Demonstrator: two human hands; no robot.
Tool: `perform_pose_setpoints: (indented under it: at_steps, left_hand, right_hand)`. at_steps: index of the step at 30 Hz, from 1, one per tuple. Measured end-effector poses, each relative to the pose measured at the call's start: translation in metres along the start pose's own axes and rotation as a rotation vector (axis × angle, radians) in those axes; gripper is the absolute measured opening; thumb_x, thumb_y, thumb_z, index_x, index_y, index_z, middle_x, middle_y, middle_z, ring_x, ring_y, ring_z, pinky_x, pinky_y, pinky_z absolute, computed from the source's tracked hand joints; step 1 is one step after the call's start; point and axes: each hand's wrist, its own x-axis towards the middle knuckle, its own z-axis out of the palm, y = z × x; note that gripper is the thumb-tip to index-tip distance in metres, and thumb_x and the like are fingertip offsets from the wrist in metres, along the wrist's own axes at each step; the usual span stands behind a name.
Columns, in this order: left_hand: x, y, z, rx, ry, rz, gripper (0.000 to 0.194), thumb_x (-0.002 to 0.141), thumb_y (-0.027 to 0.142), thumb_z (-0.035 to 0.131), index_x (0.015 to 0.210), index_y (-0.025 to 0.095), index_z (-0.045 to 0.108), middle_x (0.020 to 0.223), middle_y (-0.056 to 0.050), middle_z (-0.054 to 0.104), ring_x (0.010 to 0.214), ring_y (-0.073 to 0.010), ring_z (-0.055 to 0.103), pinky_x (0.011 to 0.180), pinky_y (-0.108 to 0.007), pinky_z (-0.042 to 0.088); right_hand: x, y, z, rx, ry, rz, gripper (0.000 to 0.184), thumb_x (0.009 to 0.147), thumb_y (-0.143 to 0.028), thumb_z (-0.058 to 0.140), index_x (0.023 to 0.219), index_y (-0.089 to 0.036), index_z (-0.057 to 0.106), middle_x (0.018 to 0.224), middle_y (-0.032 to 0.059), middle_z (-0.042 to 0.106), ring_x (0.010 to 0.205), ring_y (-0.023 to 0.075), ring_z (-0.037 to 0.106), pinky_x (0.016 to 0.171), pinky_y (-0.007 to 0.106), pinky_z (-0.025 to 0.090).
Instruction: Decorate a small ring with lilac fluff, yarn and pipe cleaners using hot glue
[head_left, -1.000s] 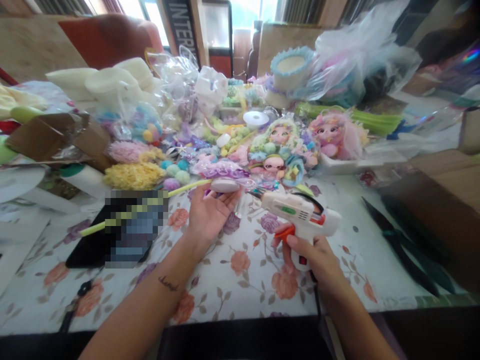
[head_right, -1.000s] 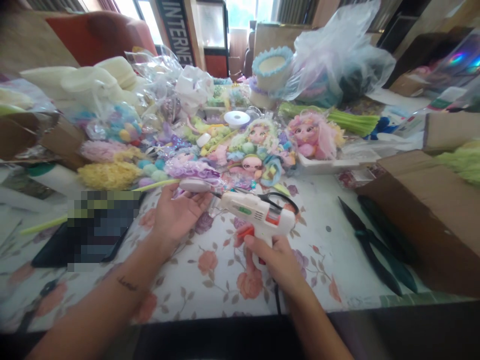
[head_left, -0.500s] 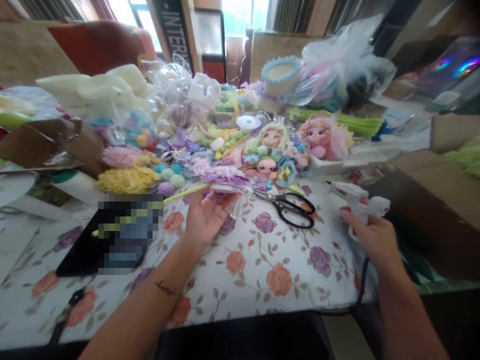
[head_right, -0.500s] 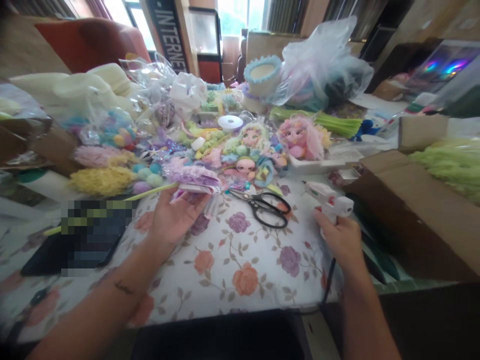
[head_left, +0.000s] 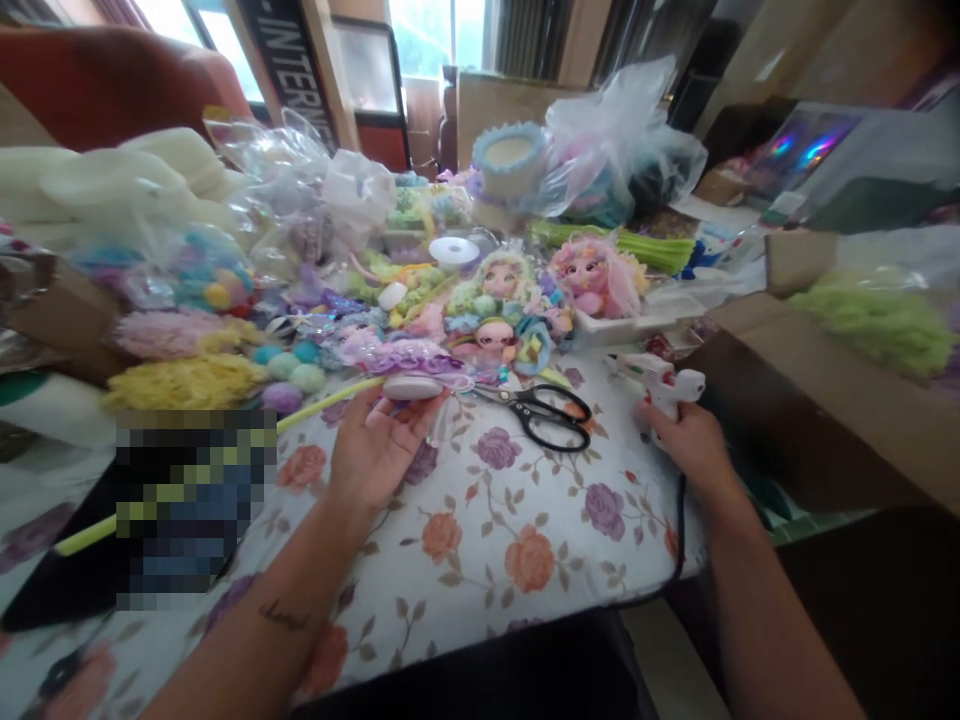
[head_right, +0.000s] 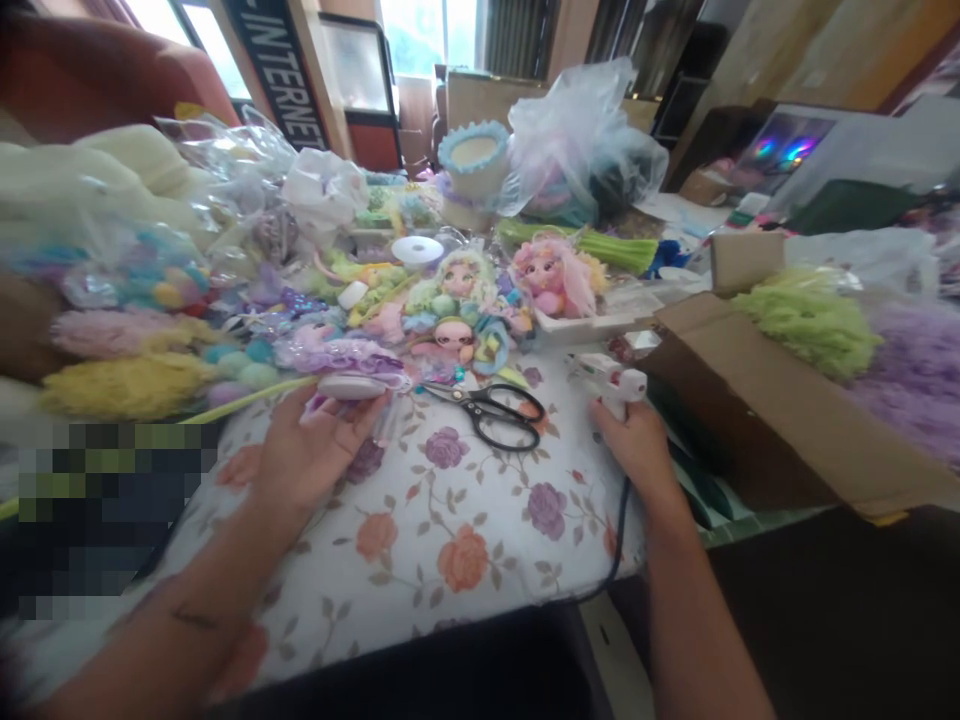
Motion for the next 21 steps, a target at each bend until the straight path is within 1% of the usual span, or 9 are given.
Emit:
perform_pose_setpoints:
  at_steps: [3,6,7,8,9,11,14,17,21]
  left_hand:
    - [0.001,0.0,-0.002,-0.011,0.004,-0.009,0.018,0.095,0.026,0.048,0.094,0.013,0.06,0.086,-0.012,0.073,0.09,-0.0248,0.075,0.087,-0.039,0.062]
    - [0.001,-0.001,-0.002,-0.021,0.022,-0.036,0.02,0.095,0.027,0.048,0.098,0.011,0.06,0.086,-0.012,0.073,0.089,-0.025,0.075,0.087,-0.038,0.062]
    - [0.001,-0.001,-0.002,-0.024,0.026,-0.042,0.02,0.095,0.027,0.047,0.099,0.011,0.06,0.086,-0.012,0.073,0.09,-0.025,0.075,0.087,-0.038,0.062]
    - [0.0,-0.001,-0.002,-0.023,0.026,-0.048,0.021,0.095,0.027,0.047,0.099,0.011,0.06,0.086,-0.013,0.073,0.09,-0.0252,0.075,0.087,-0.038,0.062]
    - [-0.001,-0.002,-0.002,-0.021,0.018,-0.052,0.022,0.095,0.028,0.047,0.099,0.01,0.06,0.087,-0.013,0.073,0.09,-0.0255,0.075,0.087,-0.038,0.062]
    - [-0.002,-0.002,-0.002,-0.011,-0.016,-0.06,0.024,0.096,0.028,0.045,0.098,0.009,0.06,0.087,-0.014,0.073,0.091,-0.0262,0.075,0.088,-0.039,0.061]
    - [-0.004,-0.002,-0.002,0.019,-0.091,-0.08,0.027,0.097,0.029,0.044,0.096,0.009,0.062,0.089,-0.015,0.074,0.094,-0.027,0.074,0.091,-0.04,0.06]
    - [-0.005,-0.001,0.0,0.067,-0.12,-0.115,0.029,0.097,0.03,0.042,0.098,0.009,0.063,0.09,-0.017,0.074,0.09,-0.0254,0.074,0.087,-0.037,0.061]
    - [-0.007,-0.001,0.005,0.07,-0.107,-0.143,0.028,0.098,0.025,0.04,0.099,0.009,0.062,0.084,-0.013,0.073,0.075,-0.0201,0.073,0.074,-0.03,0.062]
  right_hand:
    - [-0.016,0.004,-0.009,-0.186,0.059,-0.134,0.036,0.08,-0.049,0.062,0.092,-0.016,0.069,0.081,0.0151,0.071,0.078,0.0316,0.067,0.072,0.041,0.048]
    - [-0.04,-0.005,-0.015,-0.32,0.323,-0.329,0.042,0.087,-0.052,0.059,0.099,-0.013,0.071,0.088,0.0194,0.073,0.076,0.0307,0.067,0.07,0.041,0.049]
    - [-0.049,-0.014,-0.013,-0.296,0.407,-0.38,0.042,0.089,-0.052,0.058,0.1,-0.013,0.071,0.088,0.0179,0.074,0.071,0.0285,0.066,0.068,0.041,0.05]
    - [-0.056,-0.025,-0.01,-0.232,0.427,-0.428,0.04,0.091,-0.05,0.058,0.101,-0.013,0.071,0.088,0.0152,0.074,0.068,0.0256,0.066,0.068,0.039,0.051]
    - [-0.063,-0.039,-0.005,-0.138,0.425,-0.497,0.036,0.09,-0.048,0.062,0.098,-0.015,0.07,0.085,0.0118,0.075,0.064,0.023,0.065,0.067,0.038,0.051]
    - [-0.073,-0.072,0.01,0.059,0.274,-0.637,0.025,0.089,-0.04,0.067,0.098,-0.017,0.068,0.085,0.0073,0.074,0.064,0.0187,0.066,0.066,0.033,0.053]
    - [-0.08,-0.12,0.036,0.223,0.128,-0.843,0.026,0.087,-0.033,0.071,0.107,-0.018,0.063,0.1,0.0087,0.072,0.08,0.0205,0.068,0.073,0.034,0.055]
    - [-0.081,-0.154,0.056,0.259,0.148,-0.958,0.027,0.088,-0.032,0.07,0.109,-0.018,0.06,0.103,0.0107,0.07,0.091,0.0236,0.066,0.078,0.036,0.055]
    - [-0.082,-0.174,0.071,0.211,0.261,-1.01,0.016,0.092,-0.03,0.064,0.1,-0.017,0.061,0.092,0.0099,0.069,0.089,0.0239,0.063,0.078,0.036,0.053]
